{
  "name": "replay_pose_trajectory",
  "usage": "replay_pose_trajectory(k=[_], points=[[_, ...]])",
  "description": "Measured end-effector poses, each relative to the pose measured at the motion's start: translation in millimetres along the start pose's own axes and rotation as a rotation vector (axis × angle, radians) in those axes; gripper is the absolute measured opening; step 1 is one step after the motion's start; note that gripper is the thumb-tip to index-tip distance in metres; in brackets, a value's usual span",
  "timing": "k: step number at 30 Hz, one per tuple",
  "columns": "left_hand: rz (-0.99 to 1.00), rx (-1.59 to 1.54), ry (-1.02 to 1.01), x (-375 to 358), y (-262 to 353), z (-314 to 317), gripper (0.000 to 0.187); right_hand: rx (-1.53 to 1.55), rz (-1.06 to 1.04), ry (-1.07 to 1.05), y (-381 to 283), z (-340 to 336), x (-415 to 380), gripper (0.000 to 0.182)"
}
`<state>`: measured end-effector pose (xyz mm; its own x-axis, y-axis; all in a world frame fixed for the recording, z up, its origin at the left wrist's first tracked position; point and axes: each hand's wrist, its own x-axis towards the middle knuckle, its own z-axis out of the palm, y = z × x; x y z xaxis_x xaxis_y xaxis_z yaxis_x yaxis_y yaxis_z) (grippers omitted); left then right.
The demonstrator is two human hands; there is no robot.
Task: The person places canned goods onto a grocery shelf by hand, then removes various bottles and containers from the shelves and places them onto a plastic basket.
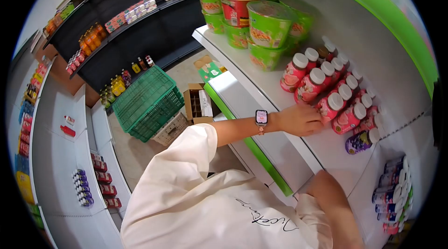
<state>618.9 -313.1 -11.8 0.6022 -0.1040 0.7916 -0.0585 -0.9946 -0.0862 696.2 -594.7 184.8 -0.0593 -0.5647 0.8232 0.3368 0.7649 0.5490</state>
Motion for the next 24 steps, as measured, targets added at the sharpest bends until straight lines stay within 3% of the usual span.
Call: replay_pose_trajectory(k=[2,5,8,10,13,24], points=[[0.014,0.003,-0.037,-1,1,4,0.026,0.304,0.404,0.027,2,2,-18,0.019],[0.053,-0.039,0.071,10,3,-3,0.014,0.202,0.957,-0.266,15,39,-70,0.020],[-0.030,-0.181,0.009,13,10,-17,0.016,0.070,1.388,-0.600,51,79,-140,0.018],[-0.030,-0.178,-0.008,9,12,-12,0.017,0.150,1.284,-0.586,59,90,-209,0.016],[0.005,-0.128,-0.001,3,2,0,0.022,-0.003,1.200,-0.820,54,89,-233,0.017],[-0.004,-0.151,-0.061,14,8,-16,0.032,0.148,1.420,-0.731,52,67,-207,0.019]])
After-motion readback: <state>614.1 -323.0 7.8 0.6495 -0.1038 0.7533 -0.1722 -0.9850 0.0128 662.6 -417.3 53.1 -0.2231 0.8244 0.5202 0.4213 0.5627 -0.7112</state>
